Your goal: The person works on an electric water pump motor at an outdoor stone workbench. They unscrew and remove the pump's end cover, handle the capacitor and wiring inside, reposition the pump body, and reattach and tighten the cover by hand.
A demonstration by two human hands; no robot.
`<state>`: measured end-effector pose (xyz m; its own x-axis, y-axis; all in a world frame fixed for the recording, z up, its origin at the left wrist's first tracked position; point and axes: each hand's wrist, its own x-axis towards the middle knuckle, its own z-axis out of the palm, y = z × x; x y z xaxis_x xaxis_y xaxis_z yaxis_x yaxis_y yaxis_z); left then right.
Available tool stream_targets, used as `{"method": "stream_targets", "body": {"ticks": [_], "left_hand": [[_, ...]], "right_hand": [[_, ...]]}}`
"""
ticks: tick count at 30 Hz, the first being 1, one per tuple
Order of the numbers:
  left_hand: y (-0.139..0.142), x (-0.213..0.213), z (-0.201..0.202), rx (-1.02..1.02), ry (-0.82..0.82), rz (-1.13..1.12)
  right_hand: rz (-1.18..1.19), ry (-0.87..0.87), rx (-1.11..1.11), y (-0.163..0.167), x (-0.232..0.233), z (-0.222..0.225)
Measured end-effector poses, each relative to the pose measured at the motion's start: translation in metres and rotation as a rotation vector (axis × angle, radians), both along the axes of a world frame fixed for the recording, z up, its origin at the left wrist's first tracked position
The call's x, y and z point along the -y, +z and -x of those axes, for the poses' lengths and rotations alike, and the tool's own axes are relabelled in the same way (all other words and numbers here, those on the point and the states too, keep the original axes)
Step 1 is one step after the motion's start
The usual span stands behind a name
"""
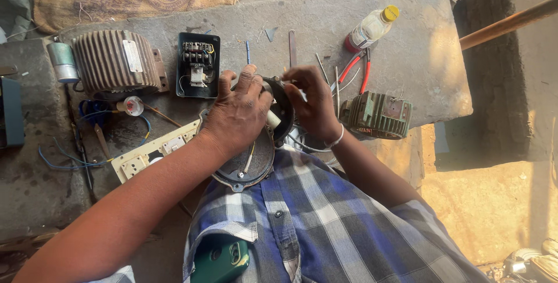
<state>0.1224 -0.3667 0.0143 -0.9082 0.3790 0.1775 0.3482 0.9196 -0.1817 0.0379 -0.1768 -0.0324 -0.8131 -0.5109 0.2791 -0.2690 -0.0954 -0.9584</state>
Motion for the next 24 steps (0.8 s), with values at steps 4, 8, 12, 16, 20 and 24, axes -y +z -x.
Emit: {"method": "stream_targets", "body": {"ticks": [4, 8, 12, 16, 20, 24], "left_hand": [[0.001, 0.003, 0.004, 0.065, 0.034, -0.119], [0.0, 0.002, 0.002, 0.033, 0.041, -0.106], [0.0, 0.003, 0.002, 0.037, 0.094, -0.113], [-0.001, 0.005, 0.001, 0.125, 0.135, -0.221], [-0.002, 0.001, -0.003, 0.129, 0.156, -0.123], [-0.004, -0.008, -0.006, 0.071, 0.149, 0.013]], "right_hand": [[-0.518, -0.073, -0.336, -0.001, -0.011, -0.024], [-0.652, -0.116, -0.466, -0.007, 0.004, -0.034], [-0.66, -0.223, -0.302, -0.012, 0.018, -0.038], [-0.684, -0.242, -0.53, -0.011, 0.016, -0.039], [-0.685, -0.197, -0.6, -0.01, 0.011, -0.038], [-0.638, -0.22, -0.562, -0.013, 0.009, -0.039]]}}
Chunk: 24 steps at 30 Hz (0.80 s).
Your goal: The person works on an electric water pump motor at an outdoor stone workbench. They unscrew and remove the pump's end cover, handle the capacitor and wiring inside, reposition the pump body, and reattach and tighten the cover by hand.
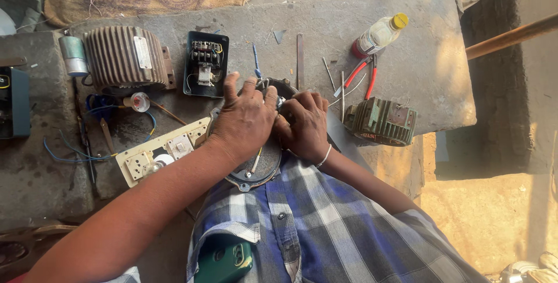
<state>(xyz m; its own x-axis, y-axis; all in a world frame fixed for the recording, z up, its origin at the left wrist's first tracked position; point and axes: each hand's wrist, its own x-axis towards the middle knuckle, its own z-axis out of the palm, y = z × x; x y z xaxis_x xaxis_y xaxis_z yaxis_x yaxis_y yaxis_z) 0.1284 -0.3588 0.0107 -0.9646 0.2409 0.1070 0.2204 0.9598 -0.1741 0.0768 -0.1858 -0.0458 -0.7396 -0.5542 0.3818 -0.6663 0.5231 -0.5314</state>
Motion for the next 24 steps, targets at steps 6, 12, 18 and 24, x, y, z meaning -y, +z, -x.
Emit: {"method": "stream_targets", "body": {"ticks": [6, 12, 18, 24], "left_hand": [[0.002, 0.002, -0.001, 0.063, -0.04, 0.182], [0.028, 0.019, -0.011, -0.103, -0.028, -0.444], [0.033, 0.053, -0.028, 0.234, 0.354, -0.791], [0.03, 0.044, -0.017, 0.439, 0.449, -0.77]], "right_hand": [[0.003, 0.076, -0.006, -0.007, -0.002, 0.005], [-0.031, 0.075, -0.004, -0.008, -0.003, 0.006], [0.034, 0.093, 0.076, -0.011, -0.002, 0.012], [-0.001, 0.103, 0.081, -0.007, -0.006, 0.016]]}}
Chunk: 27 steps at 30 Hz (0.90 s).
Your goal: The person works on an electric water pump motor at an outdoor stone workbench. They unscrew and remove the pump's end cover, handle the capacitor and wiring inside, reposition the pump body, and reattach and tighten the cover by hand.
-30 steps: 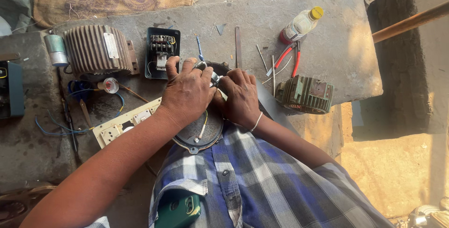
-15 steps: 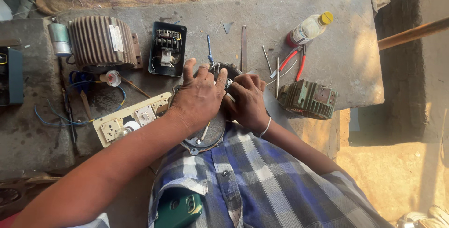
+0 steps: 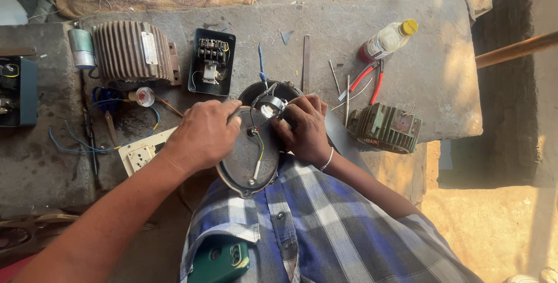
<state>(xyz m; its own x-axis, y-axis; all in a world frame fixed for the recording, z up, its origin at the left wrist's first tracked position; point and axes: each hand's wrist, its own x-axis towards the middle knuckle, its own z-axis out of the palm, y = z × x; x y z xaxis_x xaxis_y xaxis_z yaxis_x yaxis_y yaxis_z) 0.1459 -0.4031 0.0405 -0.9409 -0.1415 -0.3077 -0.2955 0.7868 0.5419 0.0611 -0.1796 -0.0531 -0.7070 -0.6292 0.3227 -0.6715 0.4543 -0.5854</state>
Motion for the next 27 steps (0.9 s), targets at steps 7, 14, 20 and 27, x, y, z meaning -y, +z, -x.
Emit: {"method": "stream_targets", "body": {"ticks": [7, 14, 20, 27], "left_hand": [[0.021, -0.012, 0.019, 0.168, -0.093, 0.097], [0.002, 0.003, 0.042, 0.205, -0.112, 0.094], [0.006, 0.009, 0.035, 0.106, -0.119, 0.155], [0.015, -0.041, 0.033, -0.494, -0.465, 0.554]], "right_hand": [[-0.139, 0.103, -0.076, 0.021, -0.01, 0.021], [-0.384, 0.342, 0.127, 0.047, -0.02, 0.068], [-0.164, 0.277, 0.458, 0.045, -0.033, 0.059], [0.147, 0.142, 0.758, 0.03, -0.047, 0.036]]}}
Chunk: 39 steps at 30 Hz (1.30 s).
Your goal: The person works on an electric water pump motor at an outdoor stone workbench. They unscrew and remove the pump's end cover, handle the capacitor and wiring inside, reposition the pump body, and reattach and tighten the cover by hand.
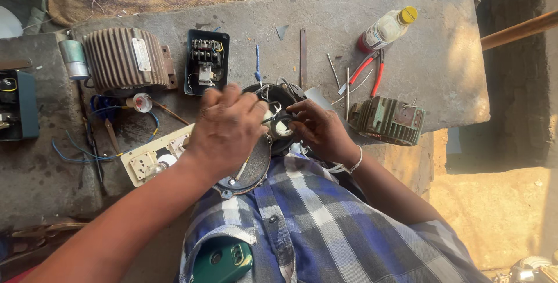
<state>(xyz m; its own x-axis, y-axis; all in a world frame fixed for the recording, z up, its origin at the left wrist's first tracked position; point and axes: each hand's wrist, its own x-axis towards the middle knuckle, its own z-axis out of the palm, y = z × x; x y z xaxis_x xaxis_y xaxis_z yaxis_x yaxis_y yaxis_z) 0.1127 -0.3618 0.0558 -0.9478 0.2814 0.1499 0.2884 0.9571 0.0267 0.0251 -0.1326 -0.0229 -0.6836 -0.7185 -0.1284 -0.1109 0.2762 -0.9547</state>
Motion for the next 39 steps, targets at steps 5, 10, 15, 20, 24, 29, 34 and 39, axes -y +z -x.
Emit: {"method": "stream_targets", "body": {"ticks": [5, 10, 15, 20, 24, 29, 34, 39], "left_hand": [[-0.026, -0.008, 0.024, 0.096, -0.084, -0.1], [-0.038, -0.008, 0.015, 0.002, -0.136, -0.07], [-0.036, -0.013, 0.014, -0.03, -0.226, 0.025], [-0.03, -0.011, 0.017, -0.124, -0.218, -0.01], [-0.034, -0.014, 0.018, -0.094, -0.197, -0.014], [-0.046, -0.015, 0.017, -0.102, -0.167, 0.048], [-0.053, -0.017, 0.02, -0.12, -0.17, 0.225], [-0.053, -0.016, 0.022, -0.073, -0.168, 0.224]], "right_hand": [[0.044, -0.013, 0.05, -0.021, -0.007, 0.0], [0.095, -0.075, 0.32, -0.03, -0.014, 0.012], [-0.158, -0.027, -0.114, -0.009, -0.003, 0.047], [0.004, 0.015, -0.381, 0.007, 0.04, 0.057], [0.125, 0.042, -0.45, 0.007, 0.052, 0.046], [0.081, 0.085, -0.306, -0.008, 0.039, 0.04], [0.16, -0.054, -0.157, -0.028, 0.035, 0.04], [0.297, -0.008, -0.186, -0.039, 0.043, 0.037]]}}
